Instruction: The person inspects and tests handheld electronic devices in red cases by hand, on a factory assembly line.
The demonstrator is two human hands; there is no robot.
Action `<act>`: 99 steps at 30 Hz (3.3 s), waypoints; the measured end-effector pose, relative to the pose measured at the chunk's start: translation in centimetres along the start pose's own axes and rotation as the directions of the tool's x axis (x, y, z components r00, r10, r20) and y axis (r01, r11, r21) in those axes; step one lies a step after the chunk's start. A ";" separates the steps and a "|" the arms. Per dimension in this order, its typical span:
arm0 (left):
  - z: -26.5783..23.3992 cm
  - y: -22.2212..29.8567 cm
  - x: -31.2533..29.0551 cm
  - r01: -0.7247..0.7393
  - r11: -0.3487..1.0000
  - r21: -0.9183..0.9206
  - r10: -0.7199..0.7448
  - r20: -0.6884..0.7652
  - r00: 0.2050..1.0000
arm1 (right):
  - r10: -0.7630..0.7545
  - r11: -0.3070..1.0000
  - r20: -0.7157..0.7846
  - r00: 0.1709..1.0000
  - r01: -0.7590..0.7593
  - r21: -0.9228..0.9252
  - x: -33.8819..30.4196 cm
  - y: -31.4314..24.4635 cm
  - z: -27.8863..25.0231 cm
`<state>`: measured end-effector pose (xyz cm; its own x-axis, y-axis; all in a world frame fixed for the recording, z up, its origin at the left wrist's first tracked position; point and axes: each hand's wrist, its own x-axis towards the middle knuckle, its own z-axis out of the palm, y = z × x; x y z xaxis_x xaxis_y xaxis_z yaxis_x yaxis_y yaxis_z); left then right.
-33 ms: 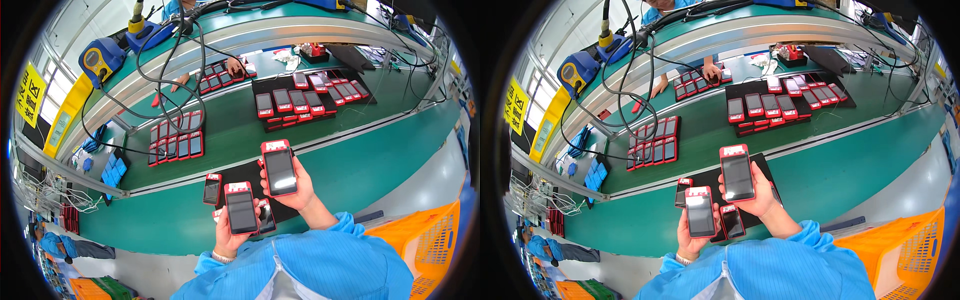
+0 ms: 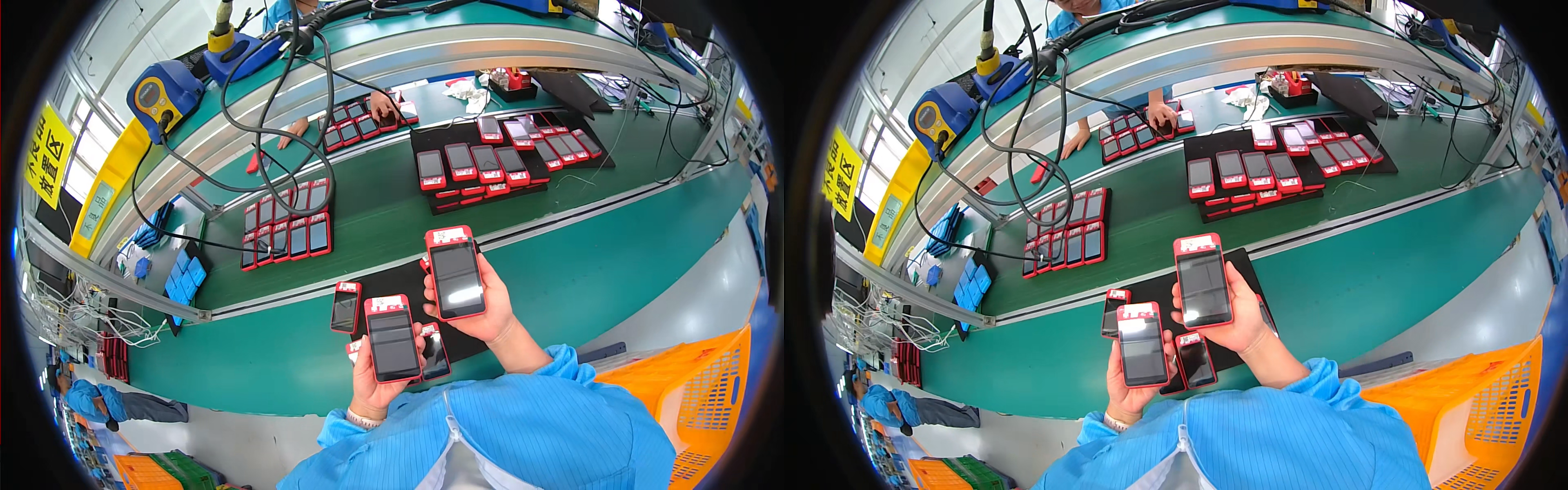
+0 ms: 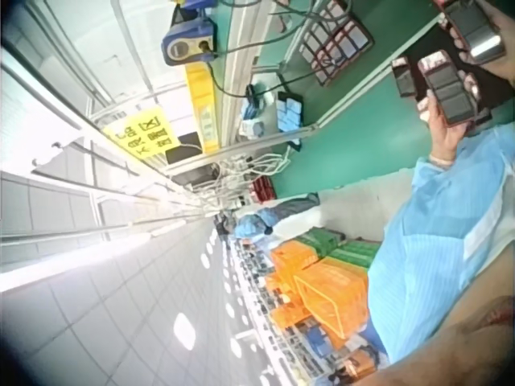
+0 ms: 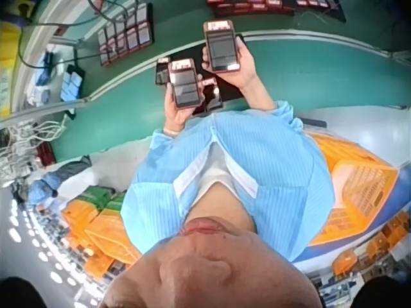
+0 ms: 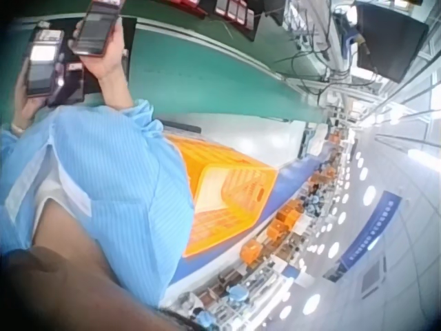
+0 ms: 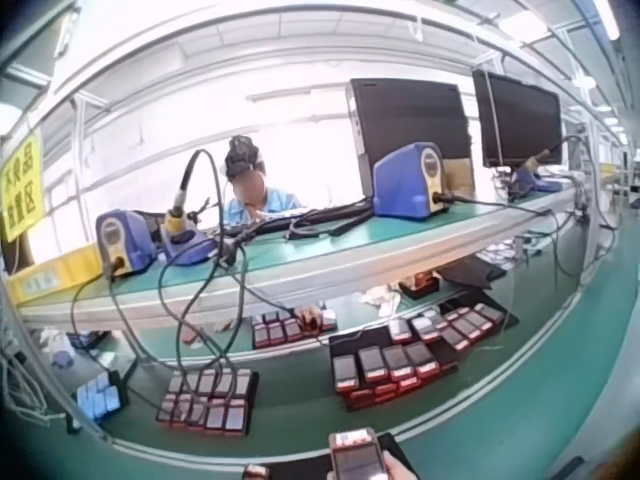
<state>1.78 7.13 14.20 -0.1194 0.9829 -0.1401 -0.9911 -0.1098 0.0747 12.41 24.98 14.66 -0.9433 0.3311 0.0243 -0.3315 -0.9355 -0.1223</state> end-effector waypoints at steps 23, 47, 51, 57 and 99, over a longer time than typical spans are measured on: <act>0.2 -1.0 -1.3 -0.135 0.964 0.228 0.131 0.034 0.991 | 0.047 0.999 0.087 0.995 -0.049 0.019 -1.2 2.4 3.3; 2.6 -0.8 -0.1 -0.132 0.921 0.367 0.197 -0.144 0.970 | 0.068 0.998 0.035 0.997 -0.068 0.002 -1.5 3.5 3.9; 3.5 -0.9 0.4 -0.127 0.928 0.351 0.171 -0.095 0.981 | 0.055 0.998 0.052 0.997 -0.054 -0.026 -1.5 3.6 3.9; 2.4 -1.1 0.0 -0.110 0.911 0.397 0.137 -0.040 0.990 | 0.056 0.998 0.047 0.997 -0.056 0.001 -1.7 3.8 3.7; 1.5 -0.6 -3.7 0.073 0.861 0.504 0.024 -0.183 0.983 | 0.068 0.998 0.014 0.998 -0.068 0.009 -1.2 2.8 3.5</act>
<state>2.87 3.72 16.12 -0.1520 0.9363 -0.3165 -0.8323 0.0514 0.5519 12.60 21.51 17.79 -0.9638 0.2649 0.0301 -0.2666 -0.9570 -0.1147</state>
